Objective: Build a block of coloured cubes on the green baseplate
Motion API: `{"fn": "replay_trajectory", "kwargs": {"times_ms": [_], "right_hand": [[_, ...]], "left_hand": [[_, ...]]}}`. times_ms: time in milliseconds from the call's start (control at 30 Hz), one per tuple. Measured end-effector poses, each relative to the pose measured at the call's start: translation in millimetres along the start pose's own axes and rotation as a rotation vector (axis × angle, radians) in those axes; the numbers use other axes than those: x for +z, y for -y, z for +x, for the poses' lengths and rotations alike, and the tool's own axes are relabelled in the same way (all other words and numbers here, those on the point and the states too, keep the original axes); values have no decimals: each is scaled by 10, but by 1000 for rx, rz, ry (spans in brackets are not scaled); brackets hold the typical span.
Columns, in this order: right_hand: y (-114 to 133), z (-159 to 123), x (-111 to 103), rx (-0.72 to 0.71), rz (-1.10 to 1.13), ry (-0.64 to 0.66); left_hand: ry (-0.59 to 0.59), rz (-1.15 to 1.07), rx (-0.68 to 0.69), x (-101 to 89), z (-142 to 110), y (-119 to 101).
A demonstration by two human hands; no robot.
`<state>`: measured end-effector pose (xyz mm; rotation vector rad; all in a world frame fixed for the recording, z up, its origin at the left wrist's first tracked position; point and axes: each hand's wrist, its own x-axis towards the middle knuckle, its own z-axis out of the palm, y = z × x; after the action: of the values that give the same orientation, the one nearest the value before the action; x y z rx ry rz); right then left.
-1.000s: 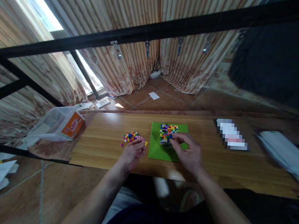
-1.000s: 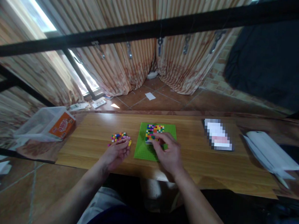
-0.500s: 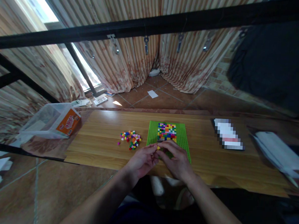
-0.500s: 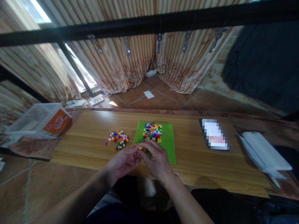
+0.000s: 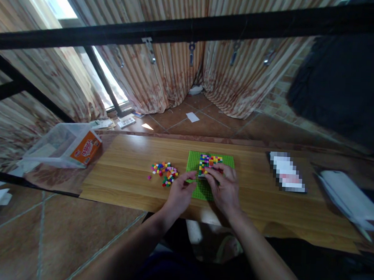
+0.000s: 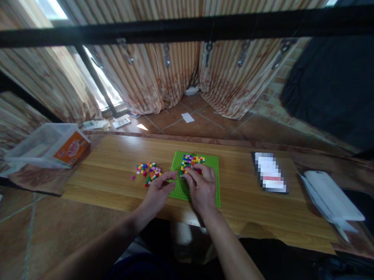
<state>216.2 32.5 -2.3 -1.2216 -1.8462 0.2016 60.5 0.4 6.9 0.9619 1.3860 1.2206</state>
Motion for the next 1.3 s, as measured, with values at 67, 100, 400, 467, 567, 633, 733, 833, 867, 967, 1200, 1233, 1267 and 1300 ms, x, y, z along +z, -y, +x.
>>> {"fn": "replay_trajectory", "kwargs": {"times_ms": [67, 100, 400, 467, 567, 633, 733, 833, 867, 967, 1200, 1233, 1267, 1300], "right_hand": [[-22, -11, 55, -24, -53, -13], [-30, -22, 81, -33, -78, -24], [-48, -84, 185, -32, -111, -51], [-42, -81, 187, -20, -92, -43], [-41, -71, 187, -6, -56, -48], [-52, -64, 186, -15, -37, -56], [-83, -59, 184, -37, -34, -52], [-116, -61, 181, -51, -56, -40], [-123, -62, 180, -60, -62, -37], [-139, -66, 174, -88, -69, -34], [-172, -80, 178, -116, -112, -12], [-179, -81, 178, -123, -114, -10], [-187, -80, 177, -131, -116, -8], [-195, -78, 175, -141, -118, -6]], "left_hand": [[27, 121, 74, -5, 29, 75], [41, 171, 106, -6, 35, 105], [131, 435, 247, 1, -8, 67], [137, 484, 255, -6, -12, 42], [152, 574, 323, -21, -21, 22], [179, 644, 404, -32, -24, 19], [223, 770, 492, -43, -7, 20], [252, 936, 503, -37, 27, 3], [261, 991, 499, -33, 36, -11], [281, 1118, 489, -20, 45, -61], [302, 1256, 528, -34, 35, -44], [301, 1274, 537, -36, 36, -34], [299, 1289, 549, -37, 37, -28], [295, 1303, 563, -36, 38, -24]]}}
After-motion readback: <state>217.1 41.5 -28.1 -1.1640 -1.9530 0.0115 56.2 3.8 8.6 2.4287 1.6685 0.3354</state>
